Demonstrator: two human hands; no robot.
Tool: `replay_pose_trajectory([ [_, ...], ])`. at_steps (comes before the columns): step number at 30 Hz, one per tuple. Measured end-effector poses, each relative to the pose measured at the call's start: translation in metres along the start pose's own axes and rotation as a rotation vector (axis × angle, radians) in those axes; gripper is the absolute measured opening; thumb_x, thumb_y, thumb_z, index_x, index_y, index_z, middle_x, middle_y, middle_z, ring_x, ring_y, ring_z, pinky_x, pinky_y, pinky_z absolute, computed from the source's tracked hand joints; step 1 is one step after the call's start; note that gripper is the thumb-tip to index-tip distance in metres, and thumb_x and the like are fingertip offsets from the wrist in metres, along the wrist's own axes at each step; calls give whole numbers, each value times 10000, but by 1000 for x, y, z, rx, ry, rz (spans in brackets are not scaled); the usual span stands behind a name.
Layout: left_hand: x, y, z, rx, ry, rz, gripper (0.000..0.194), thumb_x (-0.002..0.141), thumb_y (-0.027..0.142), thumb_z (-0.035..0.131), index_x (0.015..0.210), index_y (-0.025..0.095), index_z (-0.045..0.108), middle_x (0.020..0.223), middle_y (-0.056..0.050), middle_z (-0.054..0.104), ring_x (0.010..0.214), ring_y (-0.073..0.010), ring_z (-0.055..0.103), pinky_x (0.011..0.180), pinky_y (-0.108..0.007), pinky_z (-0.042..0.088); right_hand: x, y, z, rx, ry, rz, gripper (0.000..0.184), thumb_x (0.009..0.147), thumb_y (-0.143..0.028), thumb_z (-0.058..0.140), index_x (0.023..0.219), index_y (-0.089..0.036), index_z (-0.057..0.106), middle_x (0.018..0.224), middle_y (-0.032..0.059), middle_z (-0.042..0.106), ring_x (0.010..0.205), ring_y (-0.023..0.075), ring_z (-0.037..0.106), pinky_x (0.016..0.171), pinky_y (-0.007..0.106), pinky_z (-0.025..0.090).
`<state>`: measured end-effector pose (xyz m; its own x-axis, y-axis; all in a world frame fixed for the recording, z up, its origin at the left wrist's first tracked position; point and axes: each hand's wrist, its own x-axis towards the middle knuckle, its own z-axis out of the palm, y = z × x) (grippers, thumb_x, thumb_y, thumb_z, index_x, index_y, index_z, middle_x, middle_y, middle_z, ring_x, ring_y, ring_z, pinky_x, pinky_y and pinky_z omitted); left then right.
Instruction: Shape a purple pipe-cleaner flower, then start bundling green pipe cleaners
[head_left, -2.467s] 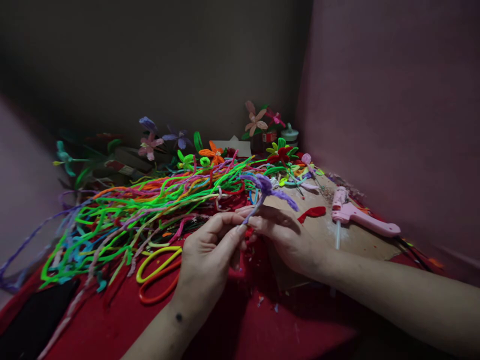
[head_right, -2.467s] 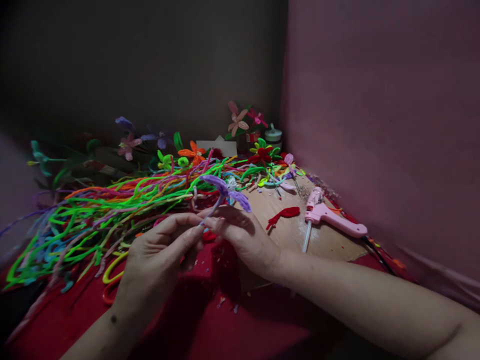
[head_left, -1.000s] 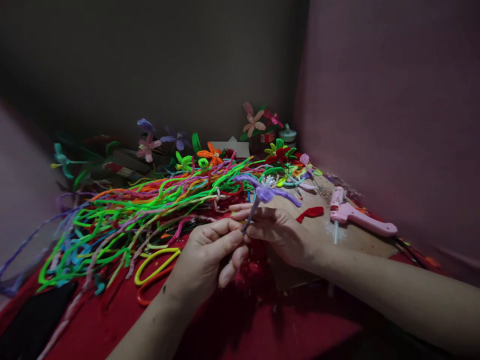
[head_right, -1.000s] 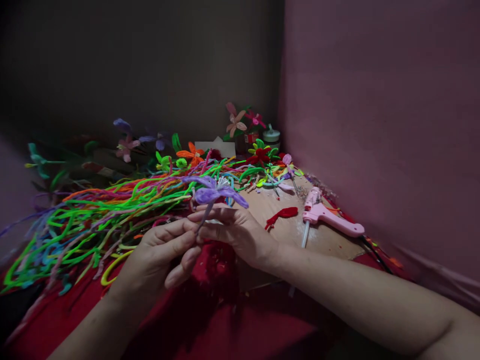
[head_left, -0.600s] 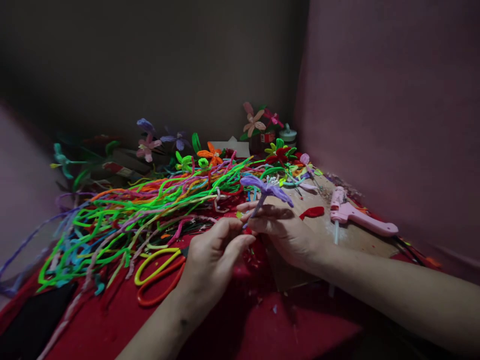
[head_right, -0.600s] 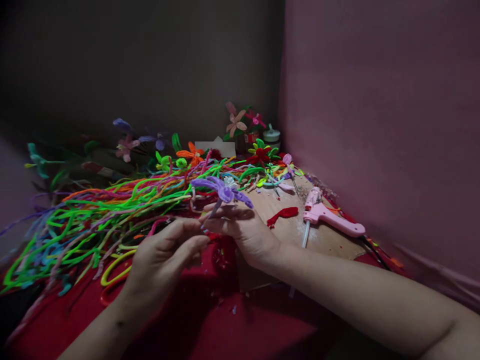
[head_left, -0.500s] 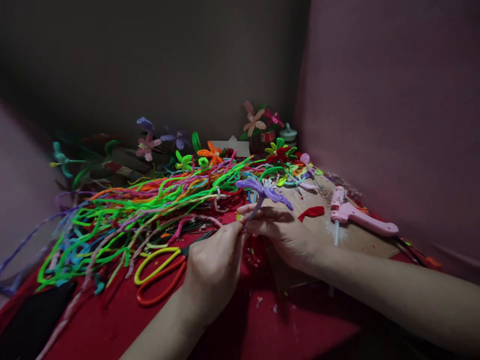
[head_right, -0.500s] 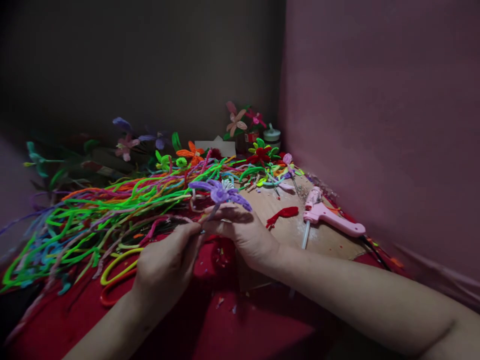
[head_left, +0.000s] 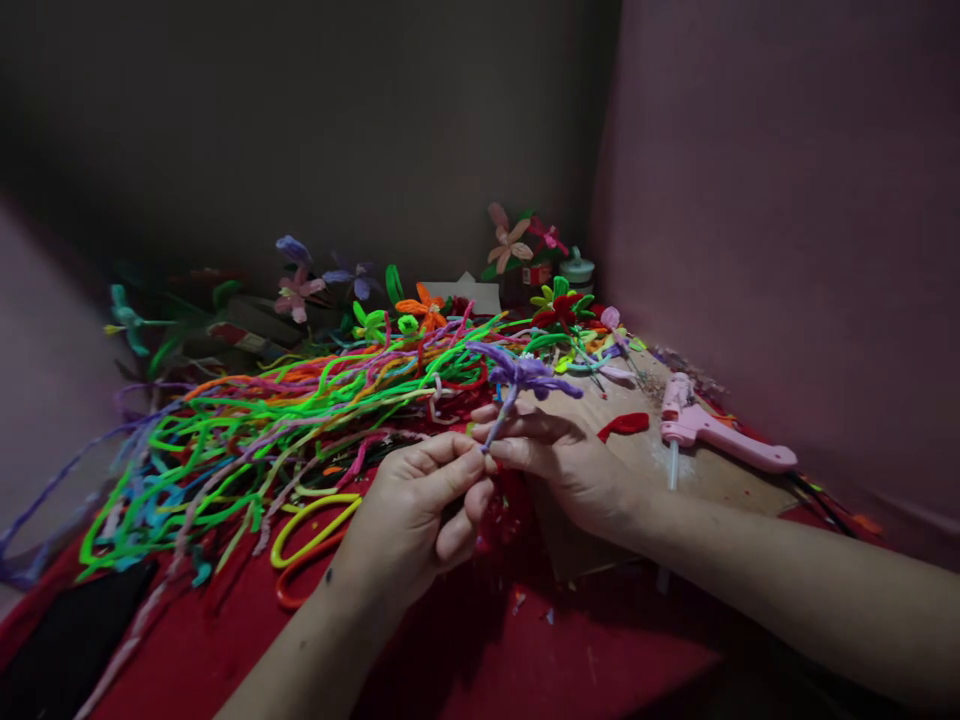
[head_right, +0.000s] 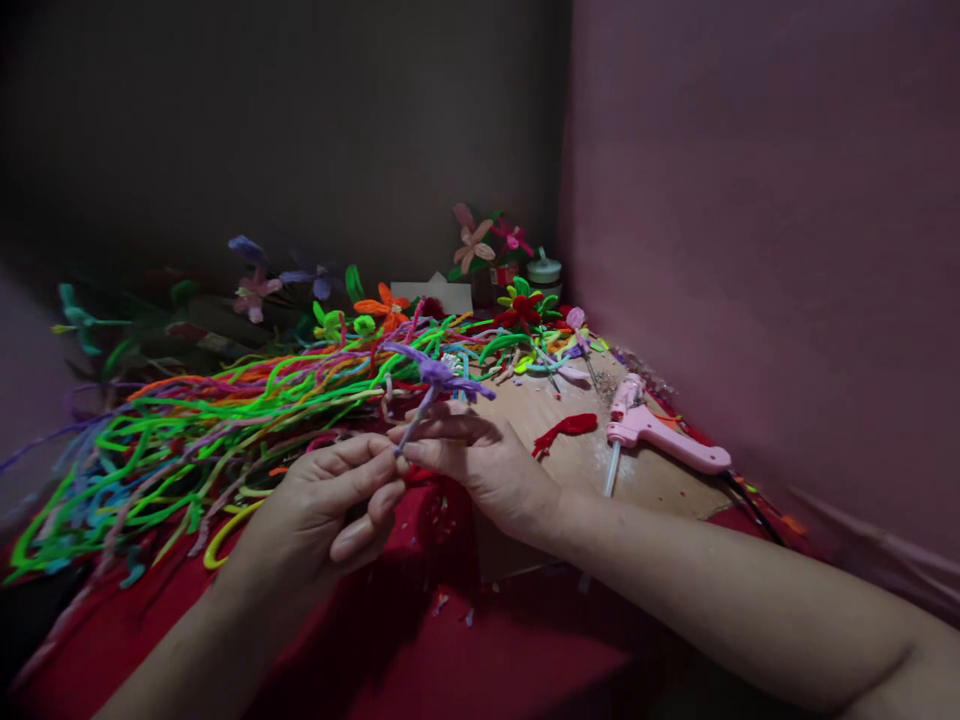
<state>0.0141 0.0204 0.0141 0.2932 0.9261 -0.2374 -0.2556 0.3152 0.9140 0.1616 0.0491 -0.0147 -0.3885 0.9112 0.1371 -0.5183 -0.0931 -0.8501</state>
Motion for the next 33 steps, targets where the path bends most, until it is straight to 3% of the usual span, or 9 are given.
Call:
replay_pose_trajectory([
  [9,3,1,-6,-1,-136,-31,171,821,263,575,714,135,614,429,25,554,225,-4,283,255,-105,247,0,-6,-2,-133,-118,-91,119,728,-288,703,827,-228,728,973,17,678,918,171,622,886,356,466],
  [14,3,-1,-6,29,-148,-43,184,818,290,568,735,134,620,439,25,552,229,-3,263,260,-118,219,-4,-11,2,-154,-62,-80,182,697,-331,722,823,-205,685,787,9,676,824,172,624,823,351,481],
  [18,2,-6,1,230,-24,47,241,839,330,534,703,139,593,423,36,523,261,-18,316,295,-131,234,-4,-13,5,-111,-13,-46,195,685,-347,721,705,-183,618,698,-7,617,673,139,585,687,303,479],
  [22,4,-18,5,516,177,290,136,786,278,615,872,174,596,661,20,624,462,-63,526,443,-163,413,1,-11,3,-132,57,-80,200,667,-345,724,673,-177,616,685,-11,606,653,128,563,669,288,454],
  [24,6,-23,5,592,231,400,98,777,259,629,805,176,587,641,34,594,506,-64,537,486,-162,431,2,-9,0,-147,97,-92,197,642,-326,744,658,-178,616,686,-14,605,681,129,569,684,278,452],
  [26,8,-25,6,506,193,368,110,806,269,590,764,171,563,573,44,559,455,-75,532,457,-182,442,1,-7,-2,-118,74,-38,215,641,-339,749,722,-180,628,666,-19,600,625,122,572,621,267,458],
  [30,9,-19,16,166,20,168,122,808,276,582,812,161,543,571,21,600,393,-112,547,353,-221,463,-5,-8,-6,-34,-140,122,365,750,-454,645,966,-163,602,509,-48,537,422,124,541,441,244,409],
  [33,11,-15,24,-2,-43,94,121,783,244,617,792,155,537,560,12,618,371,-105,540,297,-197,449,-9,-15,-8,-67,-94,81,375,762,-451,635,996,-160,603,499,-50,538,438,124,552,476,252,428],
])
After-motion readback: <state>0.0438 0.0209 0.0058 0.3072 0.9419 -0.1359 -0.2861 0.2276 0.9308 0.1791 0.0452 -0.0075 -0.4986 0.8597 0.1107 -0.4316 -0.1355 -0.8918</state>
